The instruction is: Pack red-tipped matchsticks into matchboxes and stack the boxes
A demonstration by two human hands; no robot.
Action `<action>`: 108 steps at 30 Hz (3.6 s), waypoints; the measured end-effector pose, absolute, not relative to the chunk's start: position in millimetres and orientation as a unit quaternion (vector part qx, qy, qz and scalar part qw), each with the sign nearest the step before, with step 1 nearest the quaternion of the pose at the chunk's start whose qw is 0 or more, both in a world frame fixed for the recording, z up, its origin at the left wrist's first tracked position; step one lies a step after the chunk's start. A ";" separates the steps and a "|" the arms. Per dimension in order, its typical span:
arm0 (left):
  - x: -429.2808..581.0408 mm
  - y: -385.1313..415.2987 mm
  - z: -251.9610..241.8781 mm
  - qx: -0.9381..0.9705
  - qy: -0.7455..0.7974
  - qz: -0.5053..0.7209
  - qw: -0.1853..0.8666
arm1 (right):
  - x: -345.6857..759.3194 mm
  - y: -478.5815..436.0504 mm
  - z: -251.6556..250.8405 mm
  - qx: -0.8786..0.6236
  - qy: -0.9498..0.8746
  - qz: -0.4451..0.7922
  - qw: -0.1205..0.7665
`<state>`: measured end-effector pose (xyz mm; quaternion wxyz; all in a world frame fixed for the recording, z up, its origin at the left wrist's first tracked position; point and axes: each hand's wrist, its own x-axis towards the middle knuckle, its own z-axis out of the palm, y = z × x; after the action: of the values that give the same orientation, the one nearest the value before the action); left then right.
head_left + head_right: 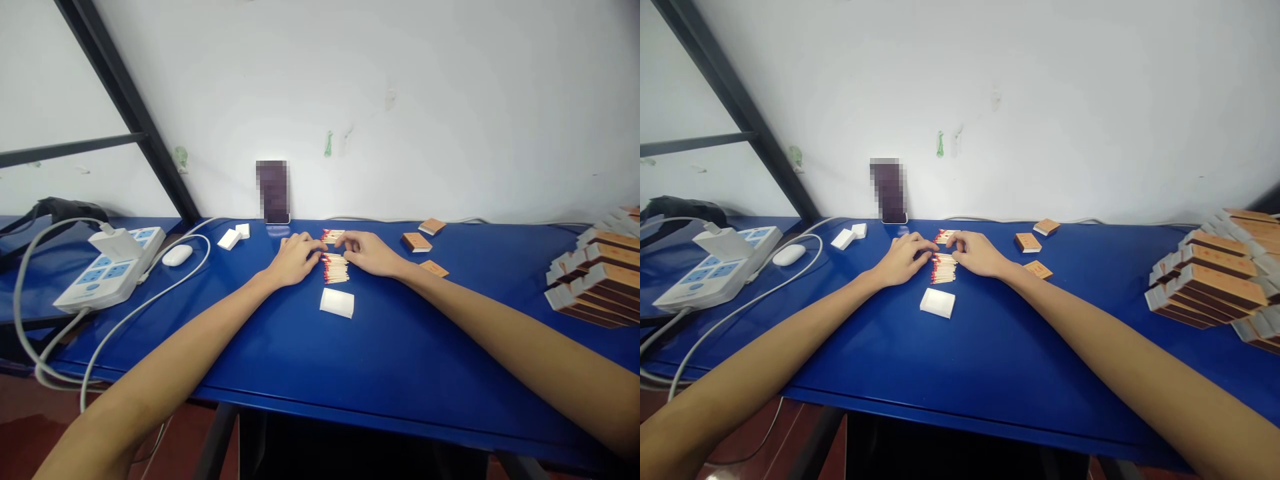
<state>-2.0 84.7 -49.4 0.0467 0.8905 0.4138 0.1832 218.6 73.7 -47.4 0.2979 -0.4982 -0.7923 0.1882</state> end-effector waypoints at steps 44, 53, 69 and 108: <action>-1.6 84.8 -52.6 0.889 0.426 0.170 0.007 | 215.2 76.3 -56.8 -0.515 -0.808 0.066 0.278; -0.5 84.0 -51.4 0.873 0.468 0.139 0.001 | 213.3 75.7 -56.1 -0.524 -0.824 0.028 0.215; 0.0 83.3 -49.2 0.877 0.462 0.130 0.024 | 212.3 74.8 -55.1 -0.524 -0.820 0.047 0.225; 0.4 82.7 -49.1 0.886 0.444 0.132 0.025 | 213.9 75.5 -56.7 -0.520 -0.822 0.042 0.226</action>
<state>0.4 82.7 -49.1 0.0249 0.8859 0.4440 0.1319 213.9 75.5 -56.7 0.2259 -0.5203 -0.8225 0.0418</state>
